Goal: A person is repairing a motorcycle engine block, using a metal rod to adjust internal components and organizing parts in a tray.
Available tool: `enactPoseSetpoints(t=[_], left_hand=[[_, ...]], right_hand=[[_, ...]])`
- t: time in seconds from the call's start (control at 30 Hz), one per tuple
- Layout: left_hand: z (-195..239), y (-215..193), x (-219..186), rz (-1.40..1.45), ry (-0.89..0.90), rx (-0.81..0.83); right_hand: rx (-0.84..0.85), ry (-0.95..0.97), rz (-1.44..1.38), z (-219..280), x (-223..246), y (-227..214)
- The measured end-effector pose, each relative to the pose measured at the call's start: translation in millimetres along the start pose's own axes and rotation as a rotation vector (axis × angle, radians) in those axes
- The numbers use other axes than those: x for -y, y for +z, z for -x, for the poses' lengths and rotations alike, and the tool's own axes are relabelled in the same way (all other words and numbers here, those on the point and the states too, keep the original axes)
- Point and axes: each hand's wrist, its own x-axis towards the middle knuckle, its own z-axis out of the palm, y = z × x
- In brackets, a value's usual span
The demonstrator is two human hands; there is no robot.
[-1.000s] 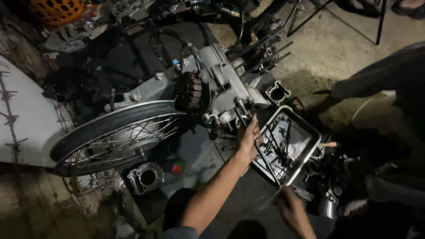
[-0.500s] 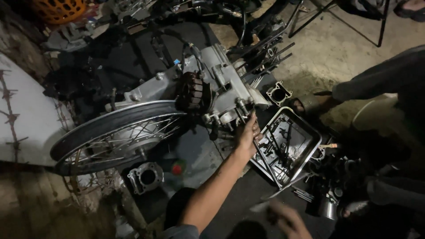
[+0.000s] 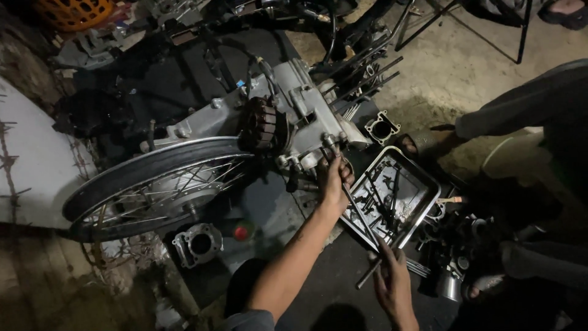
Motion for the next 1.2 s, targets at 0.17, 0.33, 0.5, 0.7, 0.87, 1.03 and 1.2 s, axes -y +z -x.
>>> enactPoseSetpoints(t=[0.17, 0.33, 0.5, 0.7, 0.87, 1.03, 1.2], left_hand=[[25, 23, -19, 0.095, 0.335, -0.021], [34, 31, -34, 0.008, 0.495, 0.021], [31, 26, -39, -0.296, 0.573, -0.042], [-32, -24, -31, -0.931, 0.471, -0.374], [-2, 2, -45, -0.455, 0.505, -0.2], [2, 1, -47, -0.595, 0.397, -0.341], [4, 7, -44, 0.014, 0.426, -0.081]], right_hand=[[-0.159, -0.151, 0.034, 3, -39, 8], [-0.188, -0.13, -0.121, 3, -28, 8], [-0.158, -0.063, -0.349, 6, -21, 17], [-0.222, -0.173, -0.176, 6, -33, 16], [-0.234, -0.169, -0.284, 4, -23, 17], [-0.305, -0.202, -0.197, 13, -19, 19], [-0.42, -0.485, -0.165, 9, -84, 49]])
